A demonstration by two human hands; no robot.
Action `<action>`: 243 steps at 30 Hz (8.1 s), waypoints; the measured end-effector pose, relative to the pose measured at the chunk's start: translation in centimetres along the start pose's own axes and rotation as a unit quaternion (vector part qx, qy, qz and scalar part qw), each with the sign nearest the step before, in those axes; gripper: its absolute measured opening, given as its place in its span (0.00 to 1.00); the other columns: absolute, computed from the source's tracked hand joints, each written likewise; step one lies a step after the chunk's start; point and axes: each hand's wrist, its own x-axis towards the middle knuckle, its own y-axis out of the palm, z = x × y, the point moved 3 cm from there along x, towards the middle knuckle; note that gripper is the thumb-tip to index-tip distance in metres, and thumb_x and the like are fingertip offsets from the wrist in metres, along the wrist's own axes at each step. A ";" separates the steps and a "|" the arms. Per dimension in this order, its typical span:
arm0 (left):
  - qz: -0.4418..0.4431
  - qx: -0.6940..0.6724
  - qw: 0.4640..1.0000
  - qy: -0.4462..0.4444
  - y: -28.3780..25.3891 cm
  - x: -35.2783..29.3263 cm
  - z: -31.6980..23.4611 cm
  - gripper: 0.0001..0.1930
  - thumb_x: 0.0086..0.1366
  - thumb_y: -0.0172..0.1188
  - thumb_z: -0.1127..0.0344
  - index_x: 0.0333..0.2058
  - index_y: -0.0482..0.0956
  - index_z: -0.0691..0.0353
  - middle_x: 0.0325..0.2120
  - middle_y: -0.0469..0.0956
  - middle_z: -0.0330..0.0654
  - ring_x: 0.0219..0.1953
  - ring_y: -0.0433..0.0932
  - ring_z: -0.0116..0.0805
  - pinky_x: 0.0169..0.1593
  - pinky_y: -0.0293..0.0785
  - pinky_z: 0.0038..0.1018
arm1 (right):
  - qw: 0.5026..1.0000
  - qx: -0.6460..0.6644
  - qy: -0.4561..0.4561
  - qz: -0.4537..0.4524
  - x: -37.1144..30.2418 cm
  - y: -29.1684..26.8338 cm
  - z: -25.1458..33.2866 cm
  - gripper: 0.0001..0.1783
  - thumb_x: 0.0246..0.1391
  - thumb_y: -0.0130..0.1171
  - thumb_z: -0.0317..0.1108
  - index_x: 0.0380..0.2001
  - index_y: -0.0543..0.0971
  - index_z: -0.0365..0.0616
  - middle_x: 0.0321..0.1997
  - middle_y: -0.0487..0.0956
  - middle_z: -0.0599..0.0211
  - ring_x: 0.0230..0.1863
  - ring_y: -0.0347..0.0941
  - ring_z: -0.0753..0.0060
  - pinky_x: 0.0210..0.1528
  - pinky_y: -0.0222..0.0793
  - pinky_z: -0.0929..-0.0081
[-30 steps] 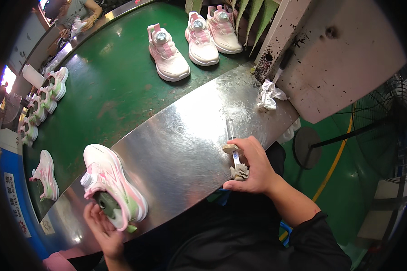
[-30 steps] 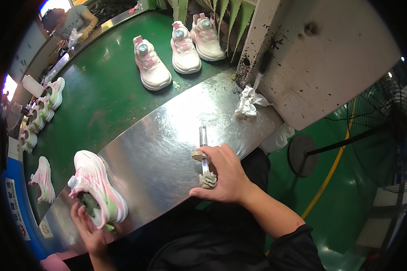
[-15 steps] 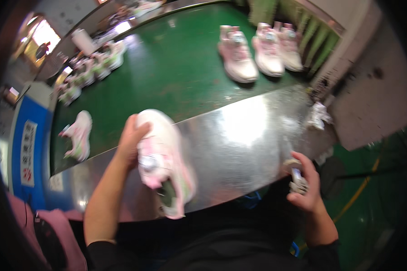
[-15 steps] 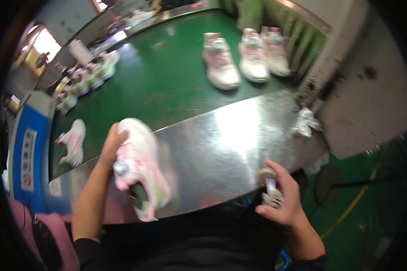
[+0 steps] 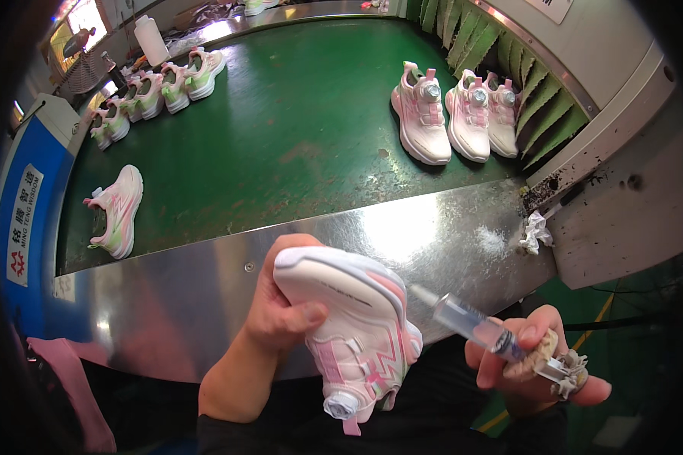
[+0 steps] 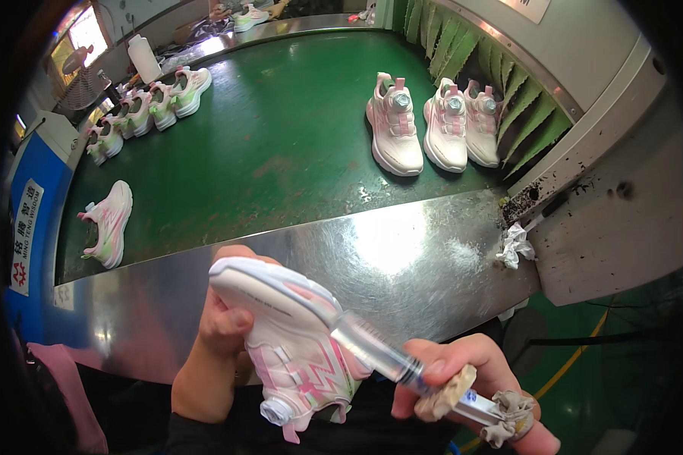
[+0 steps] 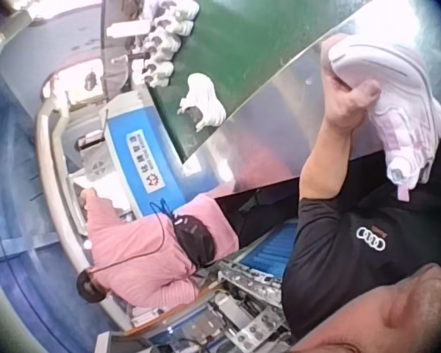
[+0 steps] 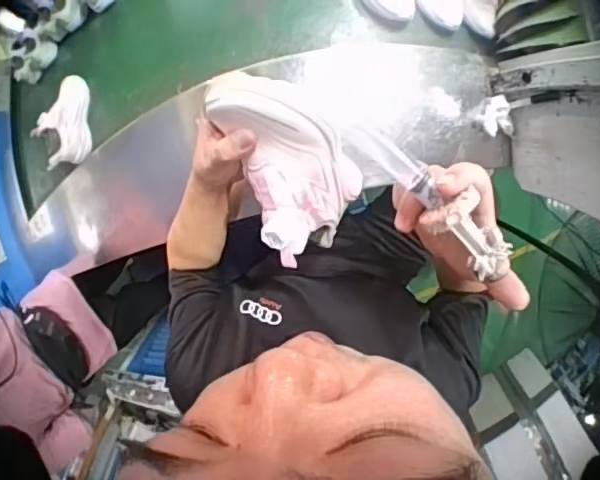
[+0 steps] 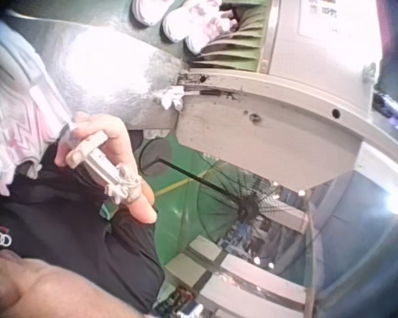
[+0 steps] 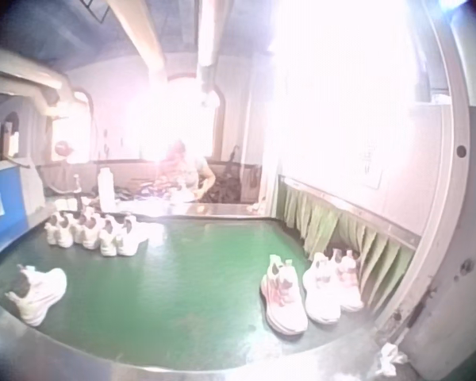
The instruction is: The person takes shoes from a conveyor belt, applies adhesive along their edges using a syringe, and places the shoes back onto the conveyor belt.
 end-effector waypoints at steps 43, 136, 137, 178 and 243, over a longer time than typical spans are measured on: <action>-0.006 0.027 1.000 0.008 1.8 -1.0 -1.2 0.33 0.46 0.70 0.67 0.50 0.62 0.62 0.40 0.74 0.56 0.42 0.77 0.43 0.44 0.76 0.35 | 0.997 -0.040 0.054 -0.050 0.2 0.9 -1.9 0.43 0.44 0.55 0.72 0.48 0.69 0.44 0.38 0.78 0.46 0.38 0.66 0.61 0.41 0.57 0.65; -0.430 0.249 0.846 -0.190 -4.9 -15.0 -5.4 0.32 0.48 0.63 0.80 0.53 0.64 0.61 0.51 0.68 0.44 0.53 0.70 0.39 0.58 0.69 0.33 | 0.989 -0.133 -0.013 -0.055 -9.4 -4.1 -8.1 0.53 0.35 0.67 0.66 0.54 0.68 0.33 0.44 0.78 0.61 0.38 0.70 0.71 0.38 0.53 0.74; -0.428 0.237 0.850 -0.193 -4.5 -15.0 -5.2 0.31 0.50 0.62 0.79 0.55 0.63 0.61 0.51 0.68 0.44 0.53 0.69 0.39 0.58 0.69 0.33 | 0.989 -0.135 -0.009 -0.052 -9.4 -4.0 -8.1 0.53 0.35 0.67 0.66 0.54 0.68 0.33 0.45 0.78 0.61 0.38 0.70 0.70 0.38 0.54 0.74; -0.156 -0.178 0.893 -0.384 6.0 -16.2 9.4 0.42 0.50 0.67 0.60 0.62 0.56 0.58 0.52 0.68 0.56 0.55 0.69 0.58 0.59 0.61 0.57 | 0.962 -0.185 0.193 -0.053 -10.6 1.6 1.8 0.38 0.37 0.68 0.55 0.47 0.76 0.39 0.41 0.79 0.63 0.32 0.70 0.70 0.29 0.55 0.77; -0.075 -0.331 0.886 -0.317 10.0 -6.7 12.7 0.23 0.61 0.61 0.63 0.54 0.68 0.62 0.47 0.75 0.53 0.51 0.75 0.42 0.44 0.80 0.21 | 0.678 -0.729 -0.013 0.094 -10.6 3.5 1.9 0.28 0.45 0.62 0.55 0.39 0.78 0.41 0.27 0.76 0.67 0.17 0.58 0.73 0.22 0.52 0.74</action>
